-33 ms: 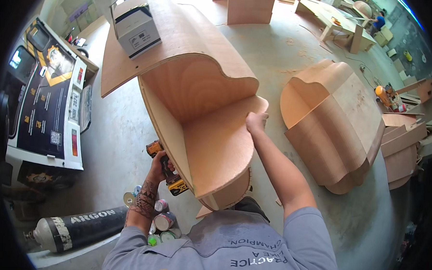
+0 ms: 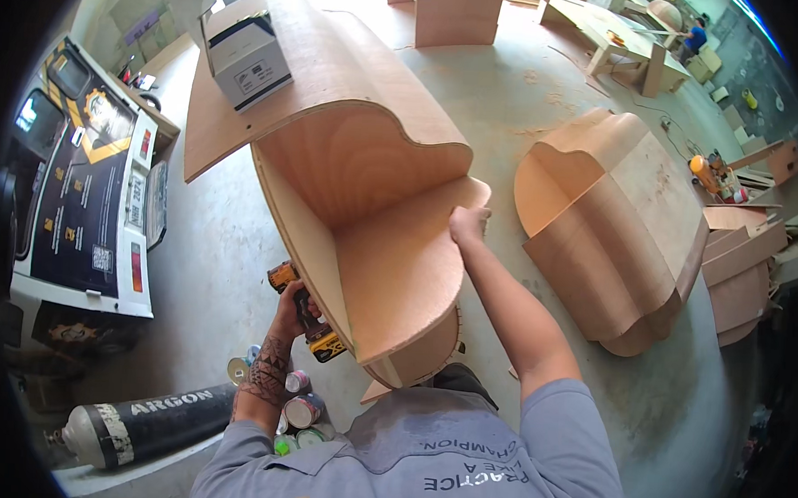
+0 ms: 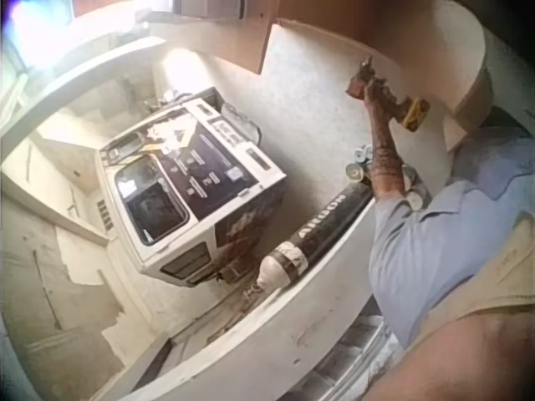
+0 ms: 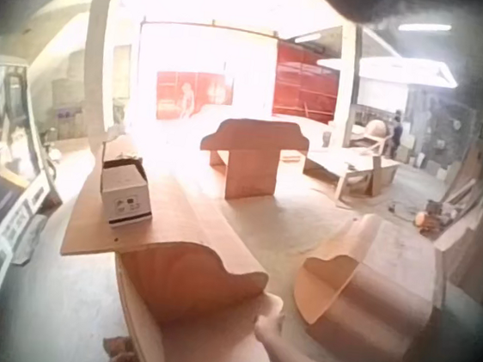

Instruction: The person assembles a curved wooden structure by driving screws into pre-drilled holes using a drill and positioning additional curved wooden panels into the frame.

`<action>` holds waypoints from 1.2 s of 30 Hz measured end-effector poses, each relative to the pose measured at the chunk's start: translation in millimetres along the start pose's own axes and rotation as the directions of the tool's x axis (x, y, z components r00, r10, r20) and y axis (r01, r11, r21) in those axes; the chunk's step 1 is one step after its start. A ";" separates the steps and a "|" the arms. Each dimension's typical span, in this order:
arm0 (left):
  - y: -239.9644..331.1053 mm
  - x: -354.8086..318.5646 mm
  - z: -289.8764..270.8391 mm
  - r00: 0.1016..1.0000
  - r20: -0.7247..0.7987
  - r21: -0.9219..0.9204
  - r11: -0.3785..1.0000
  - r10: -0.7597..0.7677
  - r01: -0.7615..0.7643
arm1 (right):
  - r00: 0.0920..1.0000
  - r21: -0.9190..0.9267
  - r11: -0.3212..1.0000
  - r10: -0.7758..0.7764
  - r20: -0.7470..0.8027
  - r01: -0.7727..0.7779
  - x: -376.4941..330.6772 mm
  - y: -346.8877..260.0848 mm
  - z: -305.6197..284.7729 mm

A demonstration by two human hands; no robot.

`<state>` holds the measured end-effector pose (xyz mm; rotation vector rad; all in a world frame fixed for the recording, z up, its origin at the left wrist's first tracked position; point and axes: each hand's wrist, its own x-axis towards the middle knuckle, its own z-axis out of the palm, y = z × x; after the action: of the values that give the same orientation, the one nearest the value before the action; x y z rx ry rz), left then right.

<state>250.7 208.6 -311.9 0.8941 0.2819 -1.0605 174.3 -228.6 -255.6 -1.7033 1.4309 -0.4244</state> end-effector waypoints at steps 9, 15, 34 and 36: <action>-38.0 -65.7 -4.6 0.903 -0.298 0.306 0.927 0.308 -0.216 | 0.984 0.446 0.887 0.046 0.173 -0.120 34.1 30.0 -8.8; -121.9 -177.4 7.9 0.610 -0.723 0.406 0.914 0.324 -0.003 | 0.770 0.408 0.835 0.028 0.637 -0.368 39.4 39.0 -115.2; -404.3 -131.1 227.2 0.536 -0.844 0.312 0.807 -0.005 0.501 | 0.724 0.056 0.963 -0.235 0.649 0.263 274.6 136.0 -138.5; -409.5 -109.3 241.2 0.570 -0.822 0.345 0.788 -0.009 0.510 | 0.667 0.075 0.937 -0.296 0.683 0.340 277.0 112.2 -113.7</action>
<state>-198.8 19.8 -298.9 1.9210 0.9279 -0.9754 101.3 -526.4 -346.7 -1.8858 0.5961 0.0928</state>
